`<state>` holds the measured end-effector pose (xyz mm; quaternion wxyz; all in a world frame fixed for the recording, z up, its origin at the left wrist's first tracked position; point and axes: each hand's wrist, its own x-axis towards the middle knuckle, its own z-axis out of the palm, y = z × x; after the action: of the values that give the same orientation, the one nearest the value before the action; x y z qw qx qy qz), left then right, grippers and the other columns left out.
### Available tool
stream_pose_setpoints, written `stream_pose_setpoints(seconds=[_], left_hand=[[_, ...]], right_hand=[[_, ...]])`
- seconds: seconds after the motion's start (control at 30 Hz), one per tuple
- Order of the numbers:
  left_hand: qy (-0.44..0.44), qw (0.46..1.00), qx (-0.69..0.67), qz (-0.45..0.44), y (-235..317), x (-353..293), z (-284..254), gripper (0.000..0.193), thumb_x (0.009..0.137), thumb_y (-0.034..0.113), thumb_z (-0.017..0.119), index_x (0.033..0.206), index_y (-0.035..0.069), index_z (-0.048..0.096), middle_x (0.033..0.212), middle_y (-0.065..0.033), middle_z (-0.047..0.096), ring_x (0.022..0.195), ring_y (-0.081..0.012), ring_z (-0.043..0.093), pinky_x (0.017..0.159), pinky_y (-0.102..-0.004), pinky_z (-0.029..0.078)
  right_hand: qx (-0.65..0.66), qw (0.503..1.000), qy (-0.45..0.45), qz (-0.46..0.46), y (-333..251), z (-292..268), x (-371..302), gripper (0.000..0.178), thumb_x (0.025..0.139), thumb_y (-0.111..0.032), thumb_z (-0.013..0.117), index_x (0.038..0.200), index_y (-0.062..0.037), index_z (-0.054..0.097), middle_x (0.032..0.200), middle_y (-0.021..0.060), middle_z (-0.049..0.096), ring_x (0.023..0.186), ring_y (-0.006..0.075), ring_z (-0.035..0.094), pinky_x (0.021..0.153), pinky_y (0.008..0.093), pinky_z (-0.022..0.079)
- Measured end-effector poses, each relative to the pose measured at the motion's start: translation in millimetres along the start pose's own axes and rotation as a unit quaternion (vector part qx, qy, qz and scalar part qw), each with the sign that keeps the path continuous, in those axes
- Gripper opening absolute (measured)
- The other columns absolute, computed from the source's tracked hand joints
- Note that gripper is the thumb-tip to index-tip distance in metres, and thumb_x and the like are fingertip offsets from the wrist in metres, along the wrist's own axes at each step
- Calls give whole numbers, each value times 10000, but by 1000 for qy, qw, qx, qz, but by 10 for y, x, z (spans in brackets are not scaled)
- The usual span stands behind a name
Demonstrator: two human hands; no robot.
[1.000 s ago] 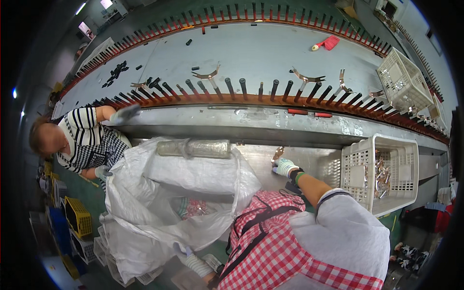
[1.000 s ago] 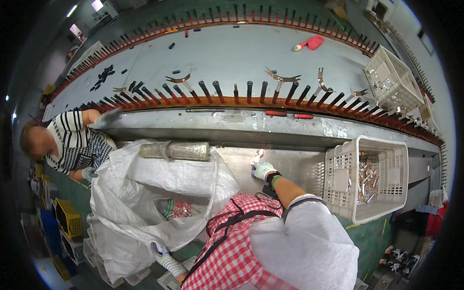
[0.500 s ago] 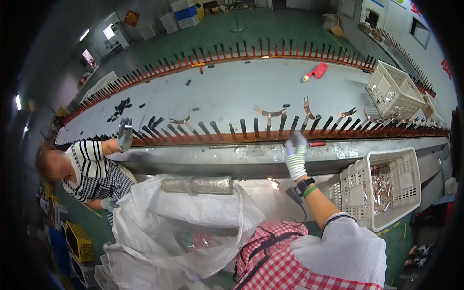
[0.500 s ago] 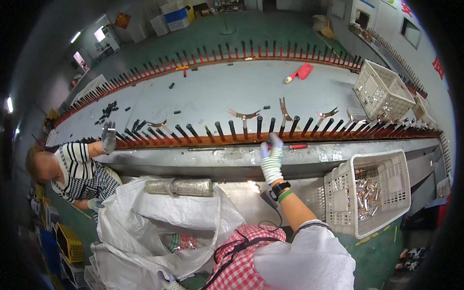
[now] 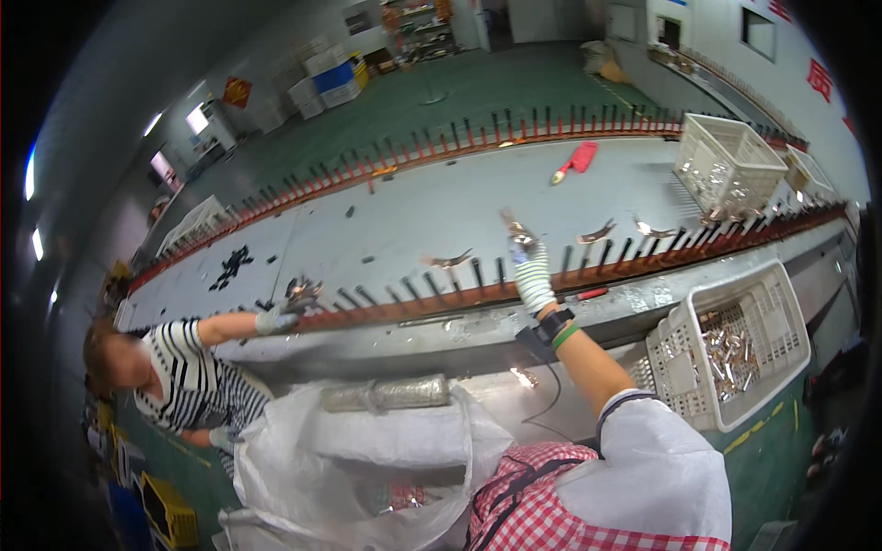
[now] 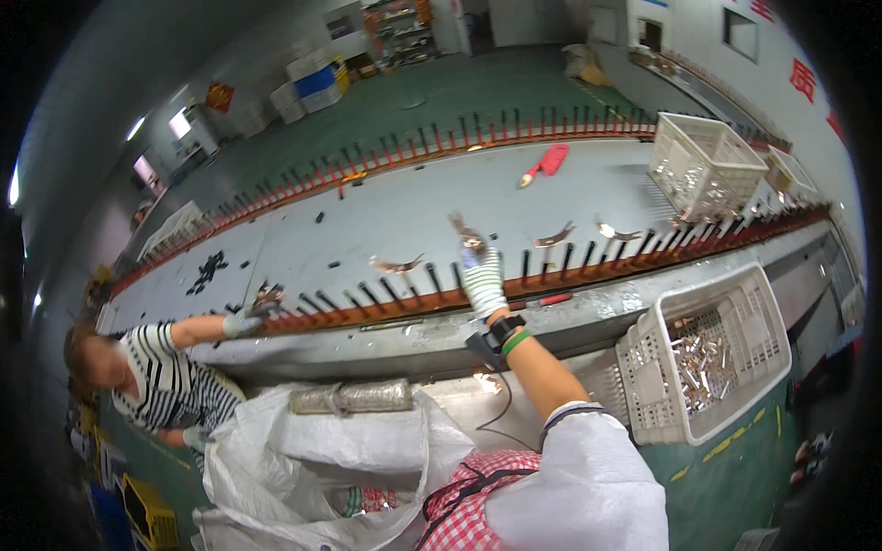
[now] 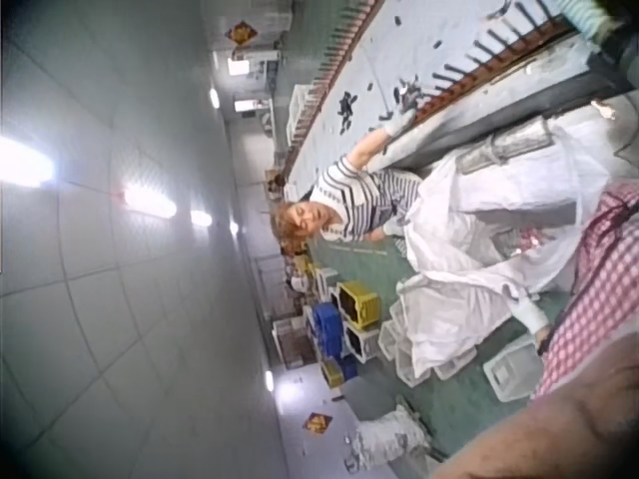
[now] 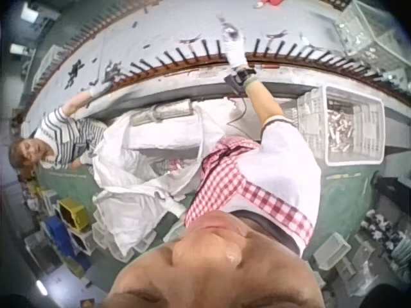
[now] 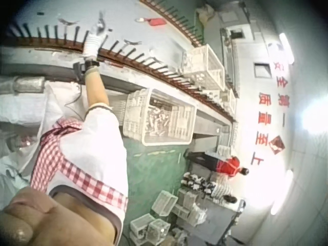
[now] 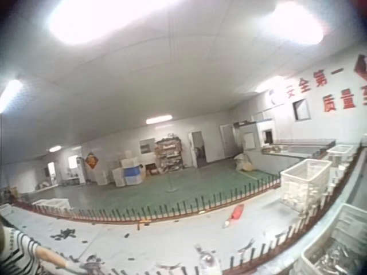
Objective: Sorting and bagging small manufactured parts from a production rack.
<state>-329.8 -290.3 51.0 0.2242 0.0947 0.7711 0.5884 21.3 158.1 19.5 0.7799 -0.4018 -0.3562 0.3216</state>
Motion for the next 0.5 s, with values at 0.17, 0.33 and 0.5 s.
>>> stream_pose_setpoints(seconds=[0.17,0.33,0.5], left_hand=[[13,1000,-23,7,-351,280,-245,552,757,-12,561,1267,40,354,1164,-81,425,950,-183,436,792,-295,408],[-20,997,-43,53,-648,455,-246,504,775,39,570,1238,33,373,1141,-76,435,970,-174,430,817,-275,392],[26,990,-7,136,-715,446,-414,452,788,84,584,1200,63,400,1098,-91,449,904,-167,462,769,-268,426]], right_hand=[[-142,976,4,-163,-775,48,-364,346,830,-105,507,1154,-2,446,1023,64,529,883,105,484,768,247,405],[-288,921,227,-134,-446,-1376,-221,383,860,-178,465,1194,-2,401,1082,100,518,927,156,501,807,281,401],[-224,938,262,35,-500,-1143,-220,410,862,-303,448,1102,27,498,1060,126,542,909,223,501,826,312,373]])
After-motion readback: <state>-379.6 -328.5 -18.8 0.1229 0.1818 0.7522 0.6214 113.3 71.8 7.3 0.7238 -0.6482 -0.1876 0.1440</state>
